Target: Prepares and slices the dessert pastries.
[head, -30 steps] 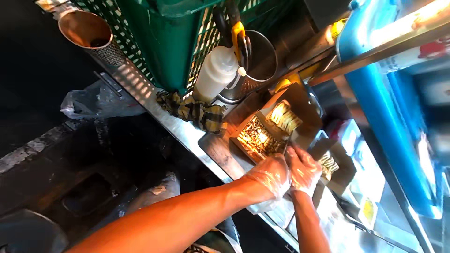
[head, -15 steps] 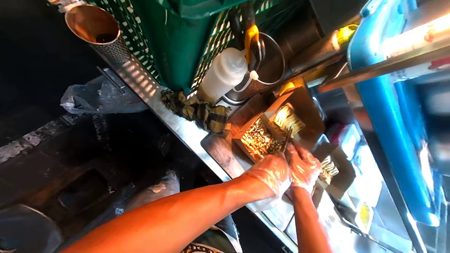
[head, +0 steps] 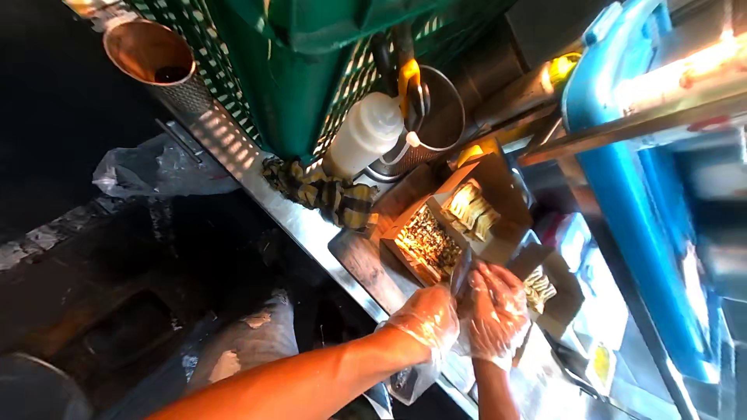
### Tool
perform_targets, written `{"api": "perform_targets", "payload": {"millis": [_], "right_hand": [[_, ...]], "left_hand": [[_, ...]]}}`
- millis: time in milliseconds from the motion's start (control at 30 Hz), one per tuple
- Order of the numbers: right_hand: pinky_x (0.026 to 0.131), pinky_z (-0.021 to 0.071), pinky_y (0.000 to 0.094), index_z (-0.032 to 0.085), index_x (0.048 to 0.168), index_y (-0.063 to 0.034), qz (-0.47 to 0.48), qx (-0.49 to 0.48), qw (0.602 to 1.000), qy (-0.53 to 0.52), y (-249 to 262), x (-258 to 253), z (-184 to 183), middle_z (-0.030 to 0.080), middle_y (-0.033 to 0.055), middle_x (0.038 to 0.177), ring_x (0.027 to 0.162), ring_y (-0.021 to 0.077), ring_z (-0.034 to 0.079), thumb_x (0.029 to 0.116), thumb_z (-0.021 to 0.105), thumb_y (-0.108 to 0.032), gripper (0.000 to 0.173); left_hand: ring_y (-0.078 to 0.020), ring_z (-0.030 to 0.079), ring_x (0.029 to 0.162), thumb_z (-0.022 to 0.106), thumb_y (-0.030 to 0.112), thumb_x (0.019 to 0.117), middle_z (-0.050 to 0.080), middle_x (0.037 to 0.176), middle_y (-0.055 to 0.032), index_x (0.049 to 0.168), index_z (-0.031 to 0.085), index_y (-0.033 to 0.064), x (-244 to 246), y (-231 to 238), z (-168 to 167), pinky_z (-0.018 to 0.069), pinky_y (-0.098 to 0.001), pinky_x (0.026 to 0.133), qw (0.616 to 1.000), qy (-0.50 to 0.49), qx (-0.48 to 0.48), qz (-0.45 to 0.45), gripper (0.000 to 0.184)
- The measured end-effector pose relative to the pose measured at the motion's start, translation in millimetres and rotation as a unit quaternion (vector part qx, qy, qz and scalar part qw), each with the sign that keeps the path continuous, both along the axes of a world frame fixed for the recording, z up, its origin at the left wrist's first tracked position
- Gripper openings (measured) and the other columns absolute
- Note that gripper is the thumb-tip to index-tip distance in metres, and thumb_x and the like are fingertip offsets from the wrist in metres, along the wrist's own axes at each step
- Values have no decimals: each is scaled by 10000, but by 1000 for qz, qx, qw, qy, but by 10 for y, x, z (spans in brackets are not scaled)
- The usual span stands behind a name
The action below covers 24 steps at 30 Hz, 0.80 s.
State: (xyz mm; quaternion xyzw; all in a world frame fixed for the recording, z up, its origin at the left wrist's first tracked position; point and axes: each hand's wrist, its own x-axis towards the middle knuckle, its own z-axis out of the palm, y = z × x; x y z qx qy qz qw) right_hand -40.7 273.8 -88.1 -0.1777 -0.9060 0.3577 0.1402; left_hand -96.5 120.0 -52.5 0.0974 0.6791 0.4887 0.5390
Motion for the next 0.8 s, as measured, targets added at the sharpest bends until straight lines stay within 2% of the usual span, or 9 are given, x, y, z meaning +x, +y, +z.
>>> {"api": "perform_targets", "payload": {"millis": [100, 200, 267, 367, 433, 533, 633, 733, 800], "right_hand": [[807, 578, 265, 768, 1078, -8, 6, 51, 998, -35, -80, 127, -58, 653, 138, 1096, 906, 116, 660, 887, 716, -74, 209], [860, 573, 477, 806, 1068, -62, 82, 230, 969, -43, -80, 115, -48, 721, 198, 1041, 961, 325, 705, 906, 684, -96, 206], [862, 590, 500, 777, 1152, -47, 114, 275, 953, -51, -92, 175, -54, 742, 182, 1088, 996, 347, 726, 933, 633, -106, 269], [1036, 534, 505, 685, 1299, 5, 120, 224, 967, -28, -64, 149, 61, 705, 187, 1268, 1186, 328, 680, 1002, 555, -130, 351], [977, 552, 544, 643, 1352, 20, 104, 248, 963, -31, 51, -19, 227, 700, 213, 1270, 1142, 357, 700, 1001, 534, -94, 385], [1021, 500, 608, 545, 1492, -125, 139, 252, 944, -158, 324, -505, 377, 572, 176, 1466, 1292, 368, 598, 1006, 564, -132, 487], [1156, 384, 616, 299, 1614, -405, 215, 247, 890, -316, 410, -1139, 241, 260, 112, 1687, 1526, 341, 313, 950, 672, -434, 762], [1040, 443, 697, 344, 1589, -413, 237, 247, 860, -379, 320, -1445, 41, 246, 186, 1674, 1426, 467, 413, 776, 863, -344, 967], [1010, 471, 685, 433, 1542, -389, 224, 256, 849, -405, 236, -1538, 37, 281, 202, 1650, 1383, 464, 460, 747, 883, -274, 921]], "left_hand": [[-289, 621, 1218, 420, 211, 1092, 643, 1286, -189, 1351, 571, 10, 79, -11, -28, 474, -455, 1062, 1000, -4, -1, -4, 361], [-278, 618, 1214, 408, 236, 1100, 643, 1282, -180, 1333, 585, 25, 73, -7, -104, 471, -463, 1057, 1000, -5, 13, 8, 361], [-267, 629, 1180, 403, 255, 1103, 652, 1258, -169, 1323, 600, 39, 121, -8, -199, 478, -464, 1041, 999, -20, 26, 22, 367], [-206, 624, 913, 405, 275, 1104, 644, 1064, -111, 1248, 621, 70, 121, -88, -321, 514, -410, 873, 996, -23, 60, 63, 330], [-183, 611, 847, 419, 235, 1105, 646, 1032, -106, 1235, 635, 56, 48, -222, -264, 520, -380, 823, 993, -21, 81, 84, 309], [-115, 519, 632, 449, 213, 1099, 609, 860, -46, 1188, 662, 87, -75, -469, -177, 469, -294, 595, 983, 10, 113, 145, 263], [-100, 447, 526, 452, 222, 1096, 604, 800, -27, 1204, 680, 137, -235, -687, -121, 399, -261, 482, 975, 35, 115, 187, 266], [-107, 381, 457, 443, 224, 1096, 486, 660, -23, 1180, 673, 134, -303, -833, -81, 342, -240, 422, 967, 7, 124, 223, 261], [-111, 376, 446, 444, 226, 1095, 473, 646, -30, 1167, 676, 142, -284, -897, -86, 330, -233, 410, 961, -2, 122, 250, 257]]}}
